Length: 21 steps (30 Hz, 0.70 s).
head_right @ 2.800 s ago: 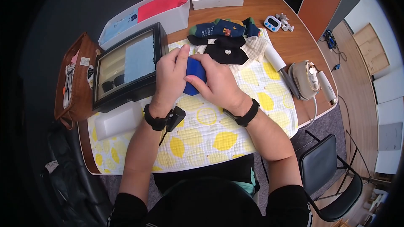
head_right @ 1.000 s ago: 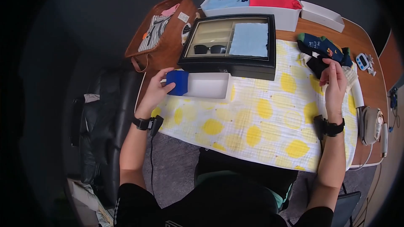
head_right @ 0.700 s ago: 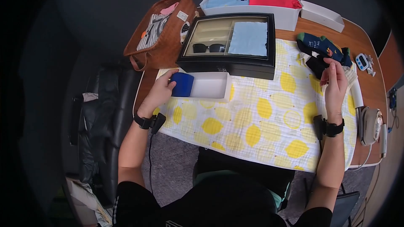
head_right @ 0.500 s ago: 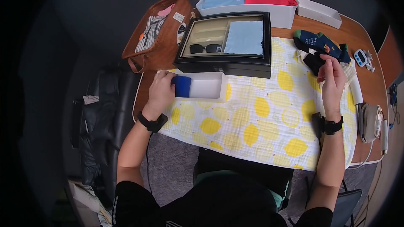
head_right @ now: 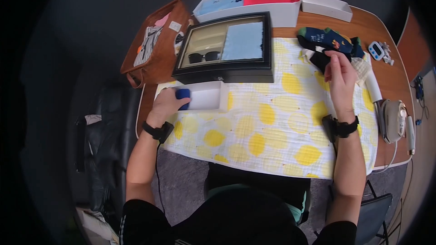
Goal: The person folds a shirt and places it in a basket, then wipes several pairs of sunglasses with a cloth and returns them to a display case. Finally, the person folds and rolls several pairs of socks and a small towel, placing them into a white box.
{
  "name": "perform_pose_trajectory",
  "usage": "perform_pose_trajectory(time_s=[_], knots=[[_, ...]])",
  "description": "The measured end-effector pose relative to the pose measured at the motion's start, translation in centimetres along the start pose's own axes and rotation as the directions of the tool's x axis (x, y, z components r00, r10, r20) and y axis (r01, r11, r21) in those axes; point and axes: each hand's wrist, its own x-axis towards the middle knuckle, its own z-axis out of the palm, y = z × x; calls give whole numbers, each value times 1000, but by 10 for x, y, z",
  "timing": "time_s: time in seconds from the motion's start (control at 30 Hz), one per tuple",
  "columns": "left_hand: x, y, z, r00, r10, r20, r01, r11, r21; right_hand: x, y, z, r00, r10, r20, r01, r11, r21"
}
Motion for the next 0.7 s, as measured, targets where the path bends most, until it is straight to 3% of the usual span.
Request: perform_pose_trajectory(time_s=[0.23, 0.3, 0.37, 0.4, 0.47, 0.5, 0.57, 0.6, 0.7], knots=[[-7, 19, -2, 999, -50, 8, 49, 989, 139, 3, 4, 1, 998, 67, -13, -67, 997, -26], [-16, 31, -12, 991, -132, 8, 127, 972, 200, 0, 1, 5, 997, 75, -3, -76, 995, -61], [-27, 32, -10, 984, 15, -178, 20, 980, 196, -6, -9, 11, 996, 78, 49, -71, 988, -137], [-35, 36, -10, 927, 147, -344, -81, 977, 199, -8, -8, 13, 997, 18, 82, 2, 971, -240], [-43, 43, -15, 945, 124, -302, -101, 991, 91, -14, -21, 20, 960, -126, 250, 219, 893, -392], [-44, 44, -14, 965, 95, -244, -84, 995, 55, -18, -32, 23, 937, -86, 340, 230, 882, -412], [-34, 31, -2, 956, 154, -248, -140, 987, 73, -25, -25, 27, 840, -148, 522, 421, 784, -456], [-30, 28, 2, 954, 144, -265, -137, 990, 46, -29, -23, 30, 854, -132, 503, 403, 780, -479], [-22, 23, 0, 965, 140, -224, -144, 990, -2, -40, -19, 44, 778, -91, 622, 409, 825, -391]])
